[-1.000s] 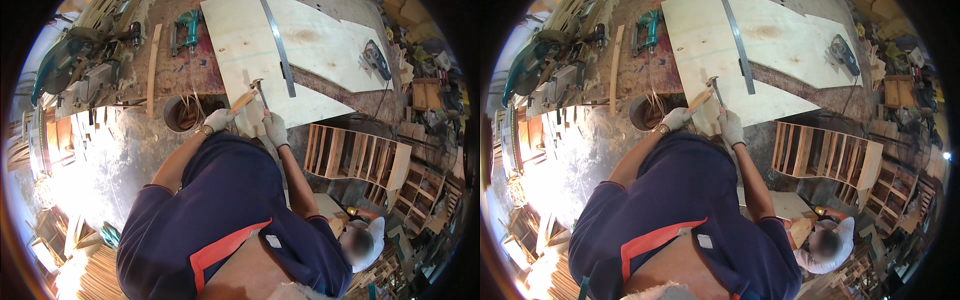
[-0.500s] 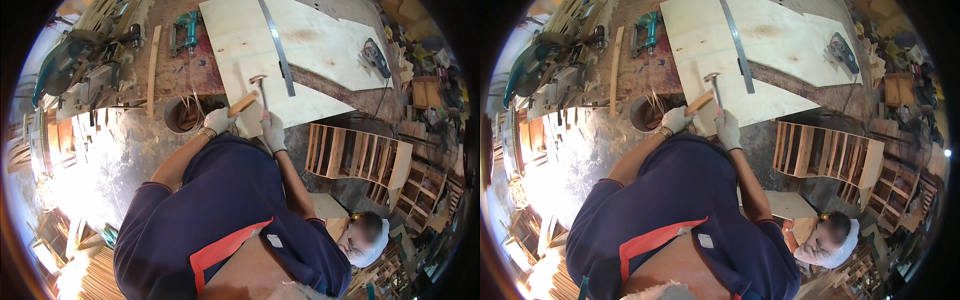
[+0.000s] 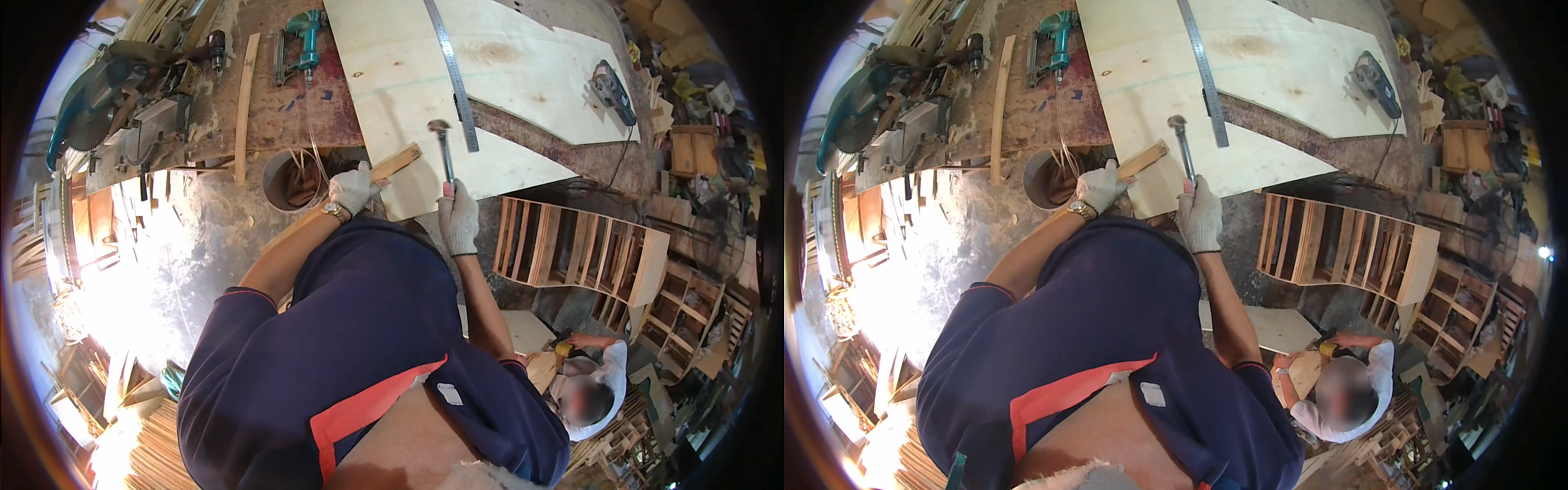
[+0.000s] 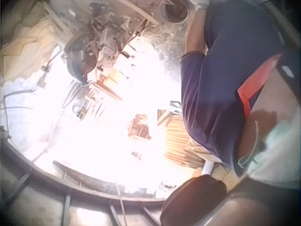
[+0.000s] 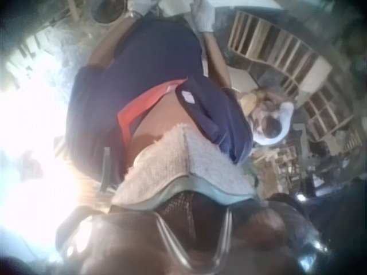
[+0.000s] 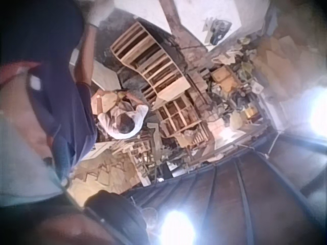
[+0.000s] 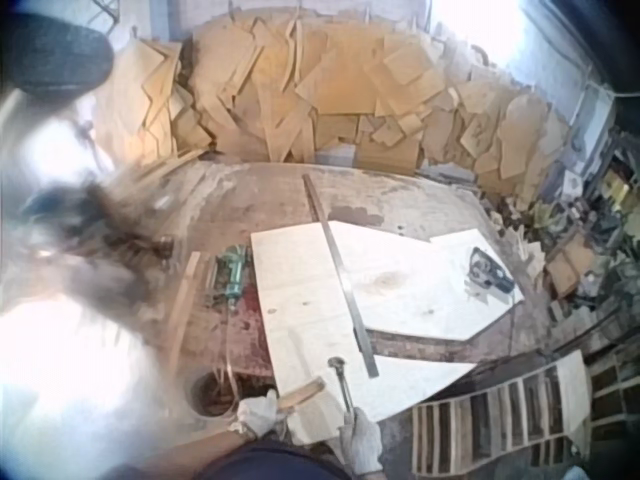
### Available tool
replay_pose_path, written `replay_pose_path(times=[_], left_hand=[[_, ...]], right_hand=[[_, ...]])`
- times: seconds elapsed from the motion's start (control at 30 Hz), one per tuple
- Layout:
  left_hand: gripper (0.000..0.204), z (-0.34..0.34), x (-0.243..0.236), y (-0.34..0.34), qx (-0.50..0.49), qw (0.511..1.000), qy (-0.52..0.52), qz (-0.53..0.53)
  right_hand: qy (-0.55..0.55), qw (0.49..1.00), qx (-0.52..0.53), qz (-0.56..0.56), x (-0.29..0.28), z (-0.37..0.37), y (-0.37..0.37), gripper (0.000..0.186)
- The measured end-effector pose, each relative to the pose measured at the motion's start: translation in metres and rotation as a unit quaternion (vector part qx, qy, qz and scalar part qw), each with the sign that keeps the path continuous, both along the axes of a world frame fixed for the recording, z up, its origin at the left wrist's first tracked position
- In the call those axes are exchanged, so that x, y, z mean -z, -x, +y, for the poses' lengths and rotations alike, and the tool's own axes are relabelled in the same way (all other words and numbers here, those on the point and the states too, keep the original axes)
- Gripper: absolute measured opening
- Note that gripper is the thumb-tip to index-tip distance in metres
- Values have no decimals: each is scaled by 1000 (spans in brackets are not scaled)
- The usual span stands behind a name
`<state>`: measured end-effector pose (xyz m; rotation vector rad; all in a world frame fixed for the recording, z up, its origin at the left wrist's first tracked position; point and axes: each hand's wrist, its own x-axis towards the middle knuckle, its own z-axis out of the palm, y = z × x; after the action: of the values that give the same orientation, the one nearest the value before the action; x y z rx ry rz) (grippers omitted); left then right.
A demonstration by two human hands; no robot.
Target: The person cuts a wooden plank on a table saw, then moves to a miter saw to cut smaller pieces of wood. They use a hammer to tap a small wooden piece on a workbench. The person handles various wooden planks and tools throughout the process.
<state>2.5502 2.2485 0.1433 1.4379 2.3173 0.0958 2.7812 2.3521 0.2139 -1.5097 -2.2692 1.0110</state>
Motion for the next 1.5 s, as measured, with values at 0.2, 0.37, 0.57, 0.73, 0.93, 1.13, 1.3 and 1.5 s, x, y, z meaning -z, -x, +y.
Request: replay_pose_path(times=[0.2,0.37,0.57,0.73,0.93,1.13,1.3,1.5], left_hand=[[71,1,-1,-1,-17,999,25,-23],[70,-3,-2,1,-1,999,-25,-26],[71,1,-2,1,-12,998,37,-39],[73,5,-9,3,-23,996,54,-61],[75,11,-21,3,-31,992,94,-83],[76,1,-25,3,-54,988,79,-122],[51,-30,-19,17,-137,980,-28,-144],[42,-128,12,23,-207,968,-92,-110]], right_hand=[[-14,997,-32,-65,-1,-7,15,34],[30,994,-71,-82,-3,-4,16,34],[-18,1000,15,20,-3,-13,8,37],[17,981,-110,-161,-4,-4,9,36],[-27,1000,5,-15,10,-13,8,43],[5,996,-77,-47,55,47,-12,43],[240,948,86,193,88,73,24,25],[360,921,53,137,85,85,36,49]])
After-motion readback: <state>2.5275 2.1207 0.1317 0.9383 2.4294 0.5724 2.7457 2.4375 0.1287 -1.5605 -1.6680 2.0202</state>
